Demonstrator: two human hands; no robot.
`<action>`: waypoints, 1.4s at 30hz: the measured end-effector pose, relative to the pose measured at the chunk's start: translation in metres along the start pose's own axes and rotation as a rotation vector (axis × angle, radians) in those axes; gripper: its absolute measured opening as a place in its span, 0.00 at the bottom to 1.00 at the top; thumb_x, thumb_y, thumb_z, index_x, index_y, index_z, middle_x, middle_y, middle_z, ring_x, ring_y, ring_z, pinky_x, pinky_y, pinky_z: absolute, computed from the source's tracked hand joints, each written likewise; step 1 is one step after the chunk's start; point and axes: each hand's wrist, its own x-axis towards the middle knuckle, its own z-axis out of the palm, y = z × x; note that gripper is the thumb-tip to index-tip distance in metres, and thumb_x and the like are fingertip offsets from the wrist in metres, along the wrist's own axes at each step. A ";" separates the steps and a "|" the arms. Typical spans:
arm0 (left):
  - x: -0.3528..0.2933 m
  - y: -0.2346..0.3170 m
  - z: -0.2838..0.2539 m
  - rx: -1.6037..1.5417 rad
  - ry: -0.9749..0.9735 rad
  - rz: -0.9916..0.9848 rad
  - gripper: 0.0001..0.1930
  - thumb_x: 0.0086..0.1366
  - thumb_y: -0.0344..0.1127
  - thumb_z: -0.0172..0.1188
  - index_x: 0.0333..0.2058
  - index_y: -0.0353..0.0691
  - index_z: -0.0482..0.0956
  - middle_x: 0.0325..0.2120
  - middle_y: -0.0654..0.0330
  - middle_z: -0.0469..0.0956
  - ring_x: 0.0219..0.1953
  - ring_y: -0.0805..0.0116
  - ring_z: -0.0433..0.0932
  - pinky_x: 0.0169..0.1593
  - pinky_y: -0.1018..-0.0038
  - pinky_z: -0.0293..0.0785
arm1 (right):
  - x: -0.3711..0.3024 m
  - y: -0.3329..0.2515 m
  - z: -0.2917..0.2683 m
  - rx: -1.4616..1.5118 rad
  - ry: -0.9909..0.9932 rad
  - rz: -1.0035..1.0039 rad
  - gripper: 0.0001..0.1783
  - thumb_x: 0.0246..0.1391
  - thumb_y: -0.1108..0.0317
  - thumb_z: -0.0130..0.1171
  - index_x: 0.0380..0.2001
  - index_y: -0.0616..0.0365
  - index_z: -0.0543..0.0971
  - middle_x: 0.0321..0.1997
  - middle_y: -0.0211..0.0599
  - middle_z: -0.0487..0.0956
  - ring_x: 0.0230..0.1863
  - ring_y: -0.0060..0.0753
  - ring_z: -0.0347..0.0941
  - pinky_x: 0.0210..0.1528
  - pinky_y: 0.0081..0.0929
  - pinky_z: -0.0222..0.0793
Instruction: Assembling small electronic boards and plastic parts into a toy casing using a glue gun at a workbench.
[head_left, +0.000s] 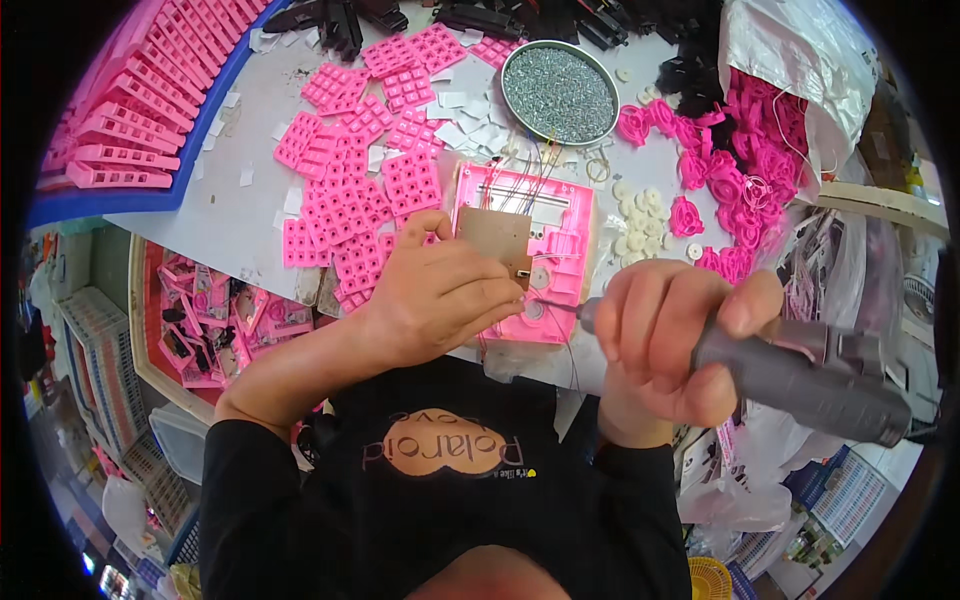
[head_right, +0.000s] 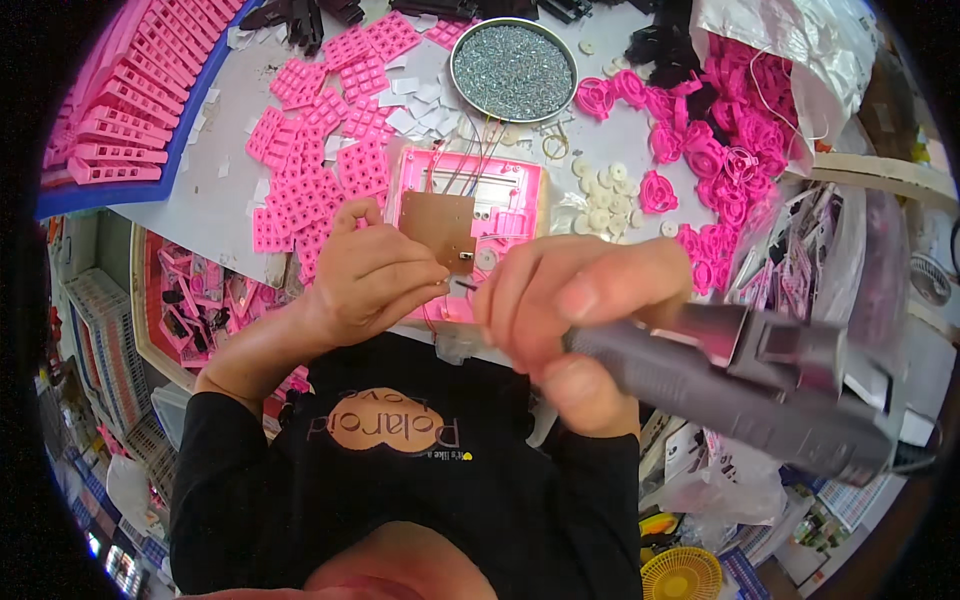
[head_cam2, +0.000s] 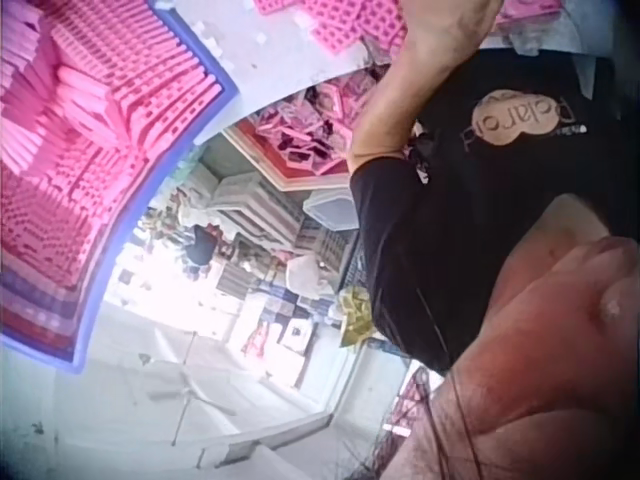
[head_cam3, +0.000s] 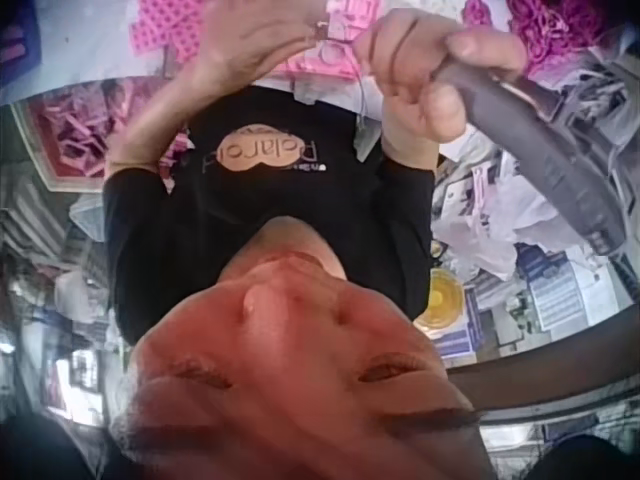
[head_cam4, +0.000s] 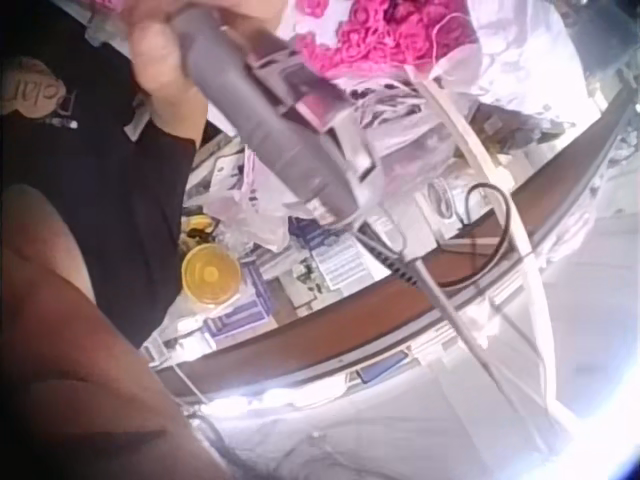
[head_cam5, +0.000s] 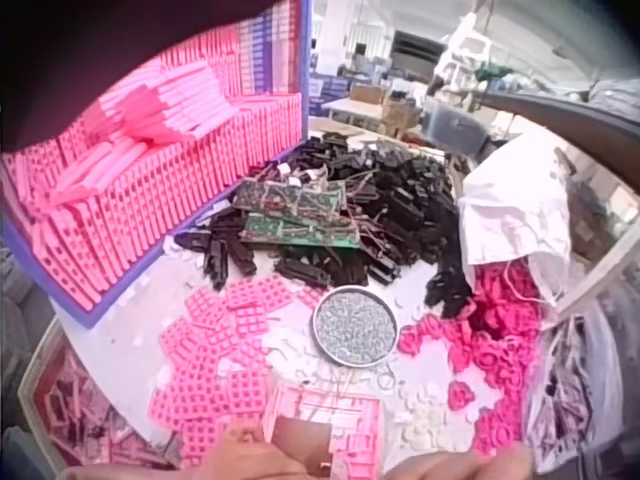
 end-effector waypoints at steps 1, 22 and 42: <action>-0.001 0.001 0.000 -0.010 0.004 -0.003 0.11 0.53 0.33 0.73 0.35 0.49 0.80 0.32 0.71 0.80 0.33 0.74 0.78 0.48 0.63 0.62 | 0.000 0.000 0.001 0.011 -0.016 0.017 0.21 0.56 0.72 0.64 0.51 0.56 0.69 0.20 0.31 0.71 0.20 0.28 0.66 0.24 0.30 0.67; -0.014 -0.001 -0.002 0.232 -0.257 -0.165 0.06 0.58 0.33 0.66 0.30 0.42 0.76 0.49 0.61 0.80 0.53 0.68 0.79 0.51 0.56 0.61 | -0.004 0.067 -0.026 -0.238 0.257 0.083 0.16 0.57 0.75 0.61 0.44 0.62 0.66 0.25 0.36 0.74 0.23 0.26 0.71 0.27 0.25 0.71; -0.003 0.000 0.008 -0.075 0.000 -0.281 0.07 0.59 0.34 0.68 0.36 0.48 0.82 0.34 0.68 0.84 0.41 0.71 0.83 0.66 0.48 0.50 | 0.013 0.032 -0.009 -0.004 -0.090 0.101 0.20 0.58 0.66 0.65 0.50 0.57 0.70 0.18 0.28 0.70 0.20 0.25 0.64 0.24 0.29 0.65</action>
